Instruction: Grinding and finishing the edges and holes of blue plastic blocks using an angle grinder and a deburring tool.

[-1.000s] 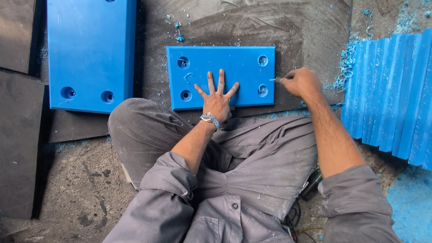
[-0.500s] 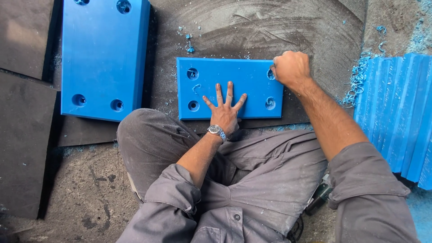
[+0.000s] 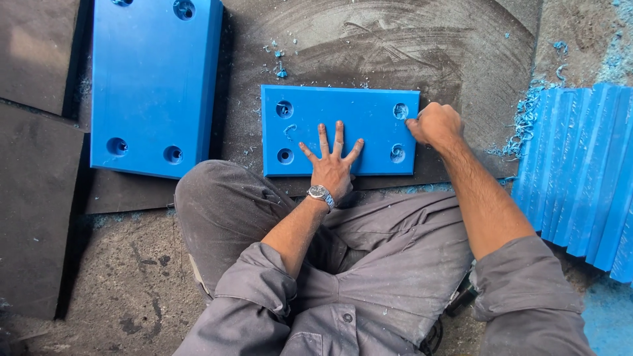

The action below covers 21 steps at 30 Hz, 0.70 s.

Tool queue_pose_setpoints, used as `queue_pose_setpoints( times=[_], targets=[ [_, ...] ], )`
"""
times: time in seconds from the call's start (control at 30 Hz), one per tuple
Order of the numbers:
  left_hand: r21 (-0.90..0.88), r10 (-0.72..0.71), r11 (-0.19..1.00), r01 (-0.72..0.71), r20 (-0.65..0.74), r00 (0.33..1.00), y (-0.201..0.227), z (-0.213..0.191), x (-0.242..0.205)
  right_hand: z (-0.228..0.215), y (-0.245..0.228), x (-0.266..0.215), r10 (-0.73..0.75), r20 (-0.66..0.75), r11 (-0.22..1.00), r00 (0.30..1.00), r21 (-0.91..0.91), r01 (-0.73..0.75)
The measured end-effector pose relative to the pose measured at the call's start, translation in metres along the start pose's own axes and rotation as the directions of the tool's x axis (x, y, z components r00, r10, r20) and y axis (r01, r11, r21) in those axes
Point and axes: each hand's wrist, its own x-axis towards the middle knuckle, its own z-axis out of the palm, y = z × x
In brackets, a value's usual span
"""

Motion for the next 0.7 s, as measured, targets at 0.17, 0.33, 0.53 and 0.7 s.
queue_pose_setpoints(
  times=[0.17, 0.33, 0.53, 0.7],
  targets=[
    [0.015, -0.004, 1.0, 0.003, 0.028, 1.0, 0.003, -0.004, -0.003, -0.022, -0.041, 0.009, 0.12, 0.085, 0.993, 0.989, -0.03, -0.117],
    [0.041, 0.006, 0.999, -0.007, 0.021, 1.0, -0.002, 0.0, -0.002, -0.034, -0.053, 0.041, 0.068, 0.031, 0.995, 0.997, -0.075, -0.066],
    [-0.018, -0.009, 1.0, 0.011, 0.093, 0.996, -0.001, -0.007, 0.001, -0.044, -0.016, 0.042, 0.24, 0.076, 0.971, 0.968, -0.014, -0.239],
    [0.031, -0.012, 0.999, 0.008, 0.127, 0.992, 0.001, -0.023, -0.002, -0.016, 0.037, 0.003, 0.125, 0.138, 0.966, 0.982, 0.21, -0.153]
  ],
)
